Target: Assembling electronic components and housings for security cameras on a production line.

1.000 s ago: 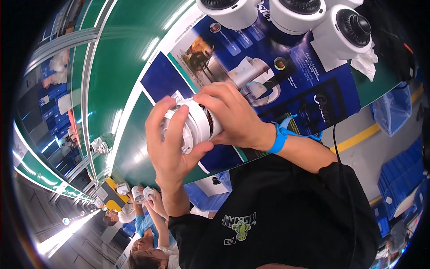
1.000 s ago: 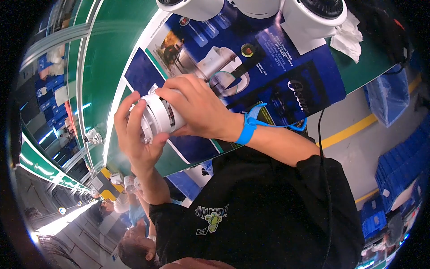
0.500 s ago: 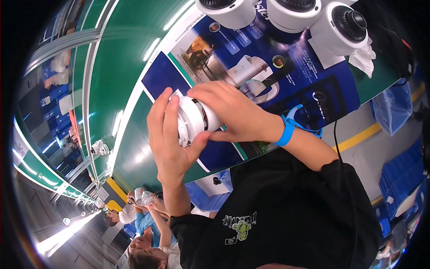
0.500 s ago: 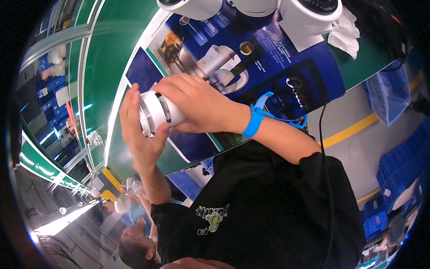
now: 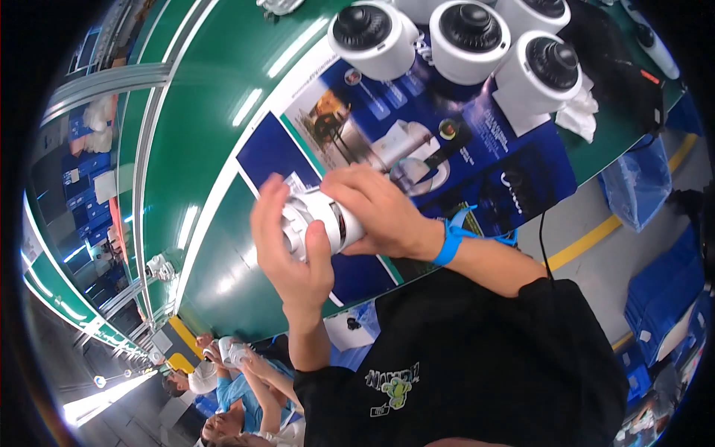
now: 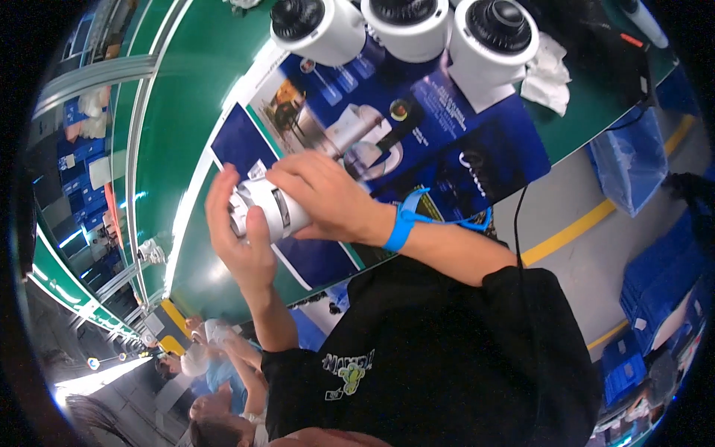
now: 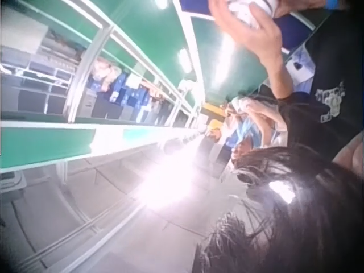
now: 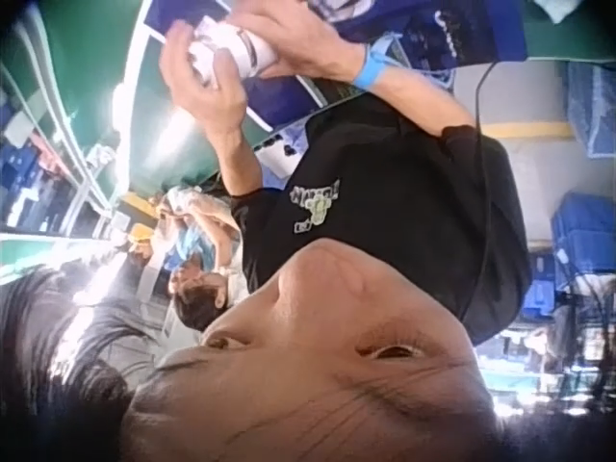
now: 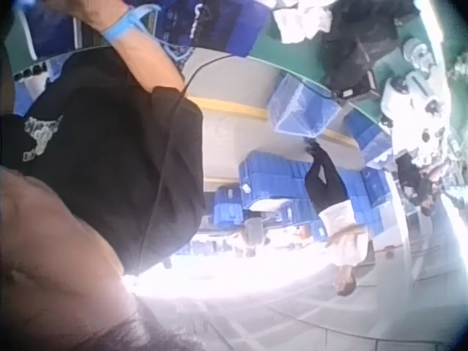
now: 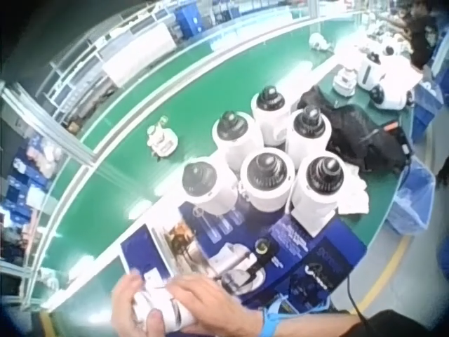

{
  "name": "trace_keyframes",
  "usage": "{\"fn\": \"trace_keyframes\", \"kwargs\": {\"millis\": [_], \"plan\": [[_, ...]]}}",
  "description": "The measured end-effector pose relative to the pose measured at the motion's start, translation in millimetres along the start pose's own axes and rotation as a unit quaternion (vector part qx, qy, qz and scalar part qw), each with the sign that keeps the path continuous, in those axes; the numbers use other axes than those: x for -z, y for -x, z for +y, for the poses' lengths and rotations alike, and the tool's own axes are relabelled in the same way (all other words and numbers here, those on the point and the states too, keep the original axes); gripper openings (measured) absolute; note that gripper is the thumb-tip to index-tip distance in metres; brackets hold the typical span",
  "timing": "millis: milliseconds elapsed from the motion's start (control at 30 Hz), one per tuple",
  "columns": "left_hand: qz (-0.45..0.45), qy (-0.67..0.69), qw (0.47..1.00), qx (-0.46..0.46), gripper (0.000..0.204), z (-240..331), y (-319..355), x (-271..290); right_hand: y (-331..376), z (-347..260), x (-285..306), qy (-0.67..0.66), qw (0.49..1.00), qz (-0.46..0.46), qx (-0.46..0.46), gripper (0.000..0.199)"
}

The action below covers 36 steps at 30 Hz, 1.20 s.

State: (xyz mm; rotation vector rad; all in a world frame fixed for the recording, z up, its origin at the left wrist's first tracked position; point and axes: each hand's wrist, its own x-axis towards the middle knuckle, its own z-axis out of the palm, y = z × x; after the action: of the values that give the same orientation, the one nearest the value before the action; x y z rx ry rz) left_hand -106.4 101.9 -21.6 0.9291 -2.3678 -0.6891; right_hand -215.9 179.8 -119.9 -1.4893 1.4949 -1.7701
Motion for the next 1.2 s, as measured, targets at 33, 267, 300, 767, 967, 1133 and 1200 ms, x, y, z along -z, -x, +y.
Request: {"fn": "trace_keyframes", "kwargs": {"millis": [33, 267, 300, 767, 967, 1133, 1200], "plan": [[-0.016, 0.000, 1.000, 0.017, 0.041, -0.6, 4.3, 5.0, 0.0, -3.2, -1.9, -0.007, 1.000, -0.002, -0.001, 0.086], [-0.051, -0.007, 0.998, -0.043, 0.043, -2.2, 2.5, 6.4, 2.3, -5.2, -3.2, 0.011, 1.000, 0.001, 0.014, 0.081], [-0.075, 0.012, 0.997, -0.017, 0.045, -2.2, 2.7, 6.4, 1.7, -4.5, -2.8, 0.011, 1.000, 0.005, 0.010, 0.084], [-0.196, -0.007, 0.980, -0.033, 0.087, -15.3, -12.6, 9.9, -9.1, 3.2, 12.1, -0.012, 0.989, -0.124, -0.078, 0.088], [-0.239, 0.026, 0.967, -0.085, 0.083, -18.7, -32.3, 8.4, -12.3, 1.2, 7.1, 0.011, 0.997, -0.051, -0.059, 0.083], [-0.050, 0.142, 0.983, -0.103, 0.068, -31.4, -23.4, 5.3, -22.5, -27.3, 17.0, -0.199, 0.955, -0.037, -0.219, 0.085], [-0.007, 0.122, 0.981, -0.150, 0.071, -25.9, -19.5, 4.3, -27.7, -33.2, 19.0, -0.264, 0.934, -0.034, -0.240, 0.085]]}}
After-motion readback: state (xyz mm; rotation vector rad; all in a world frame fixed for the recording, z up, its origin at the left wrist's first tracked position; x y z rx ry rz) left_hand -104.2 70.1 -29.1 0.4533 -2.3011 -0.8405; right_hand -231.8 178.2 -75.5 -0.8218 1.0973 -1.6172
